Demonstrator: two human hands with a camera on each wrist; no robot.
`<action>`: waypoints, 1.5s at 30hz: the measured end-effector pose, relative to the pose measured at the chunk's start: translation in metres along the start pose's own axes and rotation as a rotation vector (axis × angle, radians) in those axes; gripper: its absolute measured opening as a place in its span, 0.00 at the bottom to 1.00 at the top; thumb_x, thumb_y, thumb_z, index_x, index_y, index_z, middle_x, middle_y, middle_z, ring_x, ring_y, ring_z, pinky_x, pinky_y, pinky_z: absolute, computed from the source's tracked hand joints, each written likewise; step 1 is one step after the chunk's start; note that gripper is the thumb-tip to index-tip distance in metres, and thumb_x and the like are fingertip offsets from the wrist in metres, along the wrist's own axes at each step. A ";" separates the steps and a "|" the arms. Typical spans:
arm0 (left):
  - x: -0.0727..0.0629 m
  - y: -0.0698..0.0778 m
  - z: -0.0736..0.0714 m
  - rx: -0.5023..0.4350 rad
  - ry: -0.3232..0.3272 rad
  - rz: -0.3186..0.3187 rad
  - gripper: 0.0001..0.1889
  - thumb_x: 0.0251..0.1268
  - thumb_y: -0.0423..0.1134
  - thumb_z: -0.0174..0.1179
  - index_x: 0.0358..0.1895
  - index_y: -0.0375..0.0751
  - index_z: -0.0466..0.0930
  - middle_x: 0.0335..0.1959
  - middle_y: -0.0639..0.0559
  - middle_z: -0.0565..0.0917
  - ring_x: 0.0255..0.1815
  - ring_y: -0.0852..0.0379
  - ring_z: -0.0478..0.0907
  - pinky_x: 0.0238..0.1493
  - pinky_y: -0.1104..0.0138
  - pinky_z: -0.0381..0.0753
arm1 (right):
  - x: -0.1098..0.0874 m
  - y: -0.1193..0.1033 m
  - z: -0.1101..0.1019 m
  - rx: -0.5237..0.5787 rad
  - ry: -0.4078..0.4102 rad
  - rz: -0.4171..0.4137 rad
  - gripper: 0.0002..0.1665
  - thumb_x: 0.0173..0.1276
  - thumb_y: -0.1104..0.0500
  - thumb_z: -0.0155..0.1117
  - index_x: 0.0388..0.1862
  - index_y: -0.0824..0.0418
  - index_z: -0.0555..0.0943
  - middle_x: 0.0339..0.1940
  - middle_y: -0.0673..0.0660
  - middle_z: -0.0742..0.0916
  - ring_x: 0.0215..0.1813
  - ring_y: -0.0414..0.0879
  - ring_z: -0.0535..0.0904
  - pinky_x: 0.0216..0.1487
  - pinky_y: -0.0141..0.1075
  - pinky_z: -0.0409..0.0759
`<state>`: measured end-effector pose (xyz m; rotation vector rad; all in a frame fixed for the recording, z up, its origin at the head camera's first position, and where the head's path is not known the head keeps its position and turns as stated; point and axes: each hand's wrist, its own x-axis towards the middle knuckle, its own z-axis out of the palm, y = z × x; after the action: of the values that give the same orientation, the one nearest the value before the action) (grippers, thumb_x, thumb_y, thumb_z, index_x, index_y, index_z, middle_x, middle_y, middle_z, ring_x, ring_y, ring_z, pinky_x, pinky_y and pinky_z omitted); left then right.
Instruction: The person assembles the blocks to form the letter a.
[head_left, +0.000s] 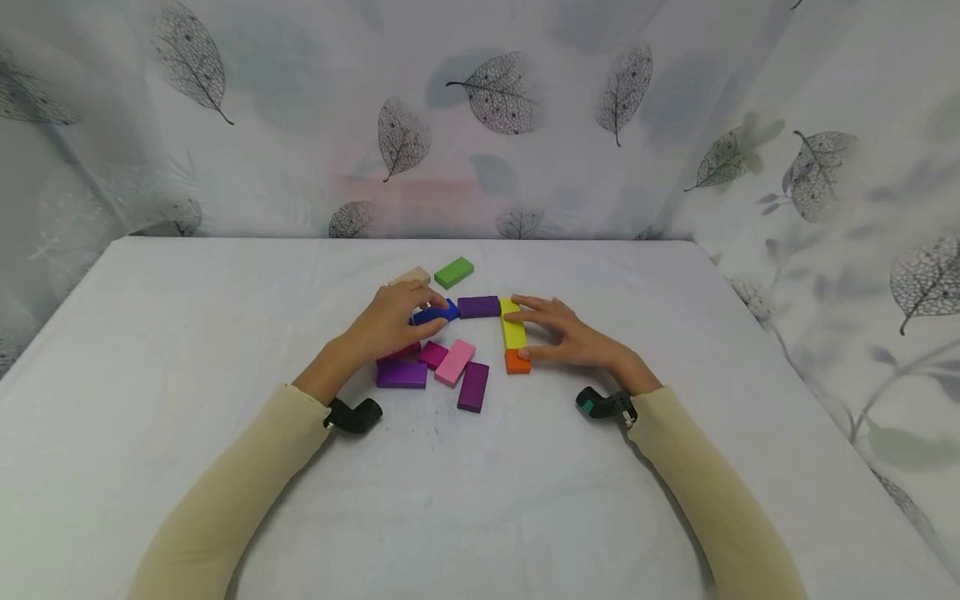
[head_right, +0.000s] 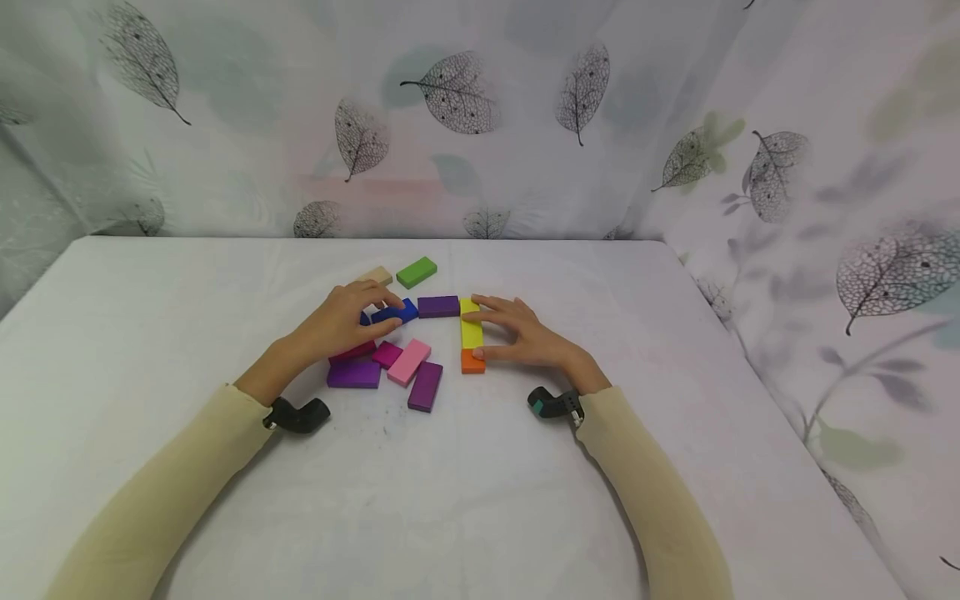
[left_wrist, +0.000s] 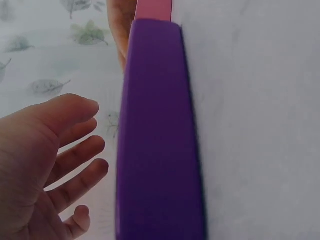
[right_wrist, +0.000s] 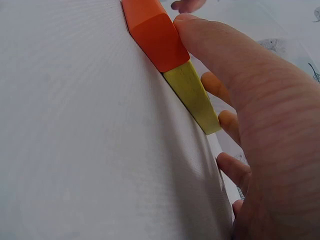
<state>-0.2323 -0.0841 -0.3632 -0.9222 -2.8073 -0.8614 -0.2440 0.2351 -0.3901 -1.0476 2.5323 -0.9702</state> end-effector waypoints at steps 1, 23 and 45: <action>0.000 0.002 0.000 -0.003 -0.004 0.014 0.15 0.65 0.44 0.63 0.51 0.40 0.82 0.47 0.47 0.83 0.49 0.51 0.79 0.57 0.50 0.69 | 0.000 0.000 0.000 0.001 0.000 0.001 0.35 0.65 0.56 0.67 0.70 0.56 0.71 0.79 0.58 0.60 0.79 0.57 0.47 0.74 0.58 0.28; -0.009 0.030 0.007 0.094 -0.266 0.006 0.21 0.63 0.52 0.63 0.55 0.47 0.80 0.47 0.53 0.83 0.52 0.55 0.77 0.59 0.47 0.67 | 0.001 -0.001 0.001 0.020 0.010 -0.003 0.35 0.64 0.58 0.67 0.70 0.58 0.71 0.78 0.59 0.60 0.79 0.57 0.47 0.74 0.61 0.34; -0.017 0.038 0.014 0.088 -0.311 0.079 0.23 0.60 0.49 0.63 0.59 0.52 0.78 0.50 0.55 0.81 0.51 0.56 0.73 0.53 0.53 0.66 | 0.000 0.003 -0.001 -0.005 -0.003 0.009 0.34 0.65 0.53 0.67 0.71 0.53 0.71 0.79 0.54 0.60 0.80 0.52 0.47 0.74 0.56 0.27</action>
<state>-0.1952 -0.0605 -0.3601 -1.2414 -3.0073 -0.6253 -0.2458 0.2375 -0.3917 -1.0370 2.5367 -0.9593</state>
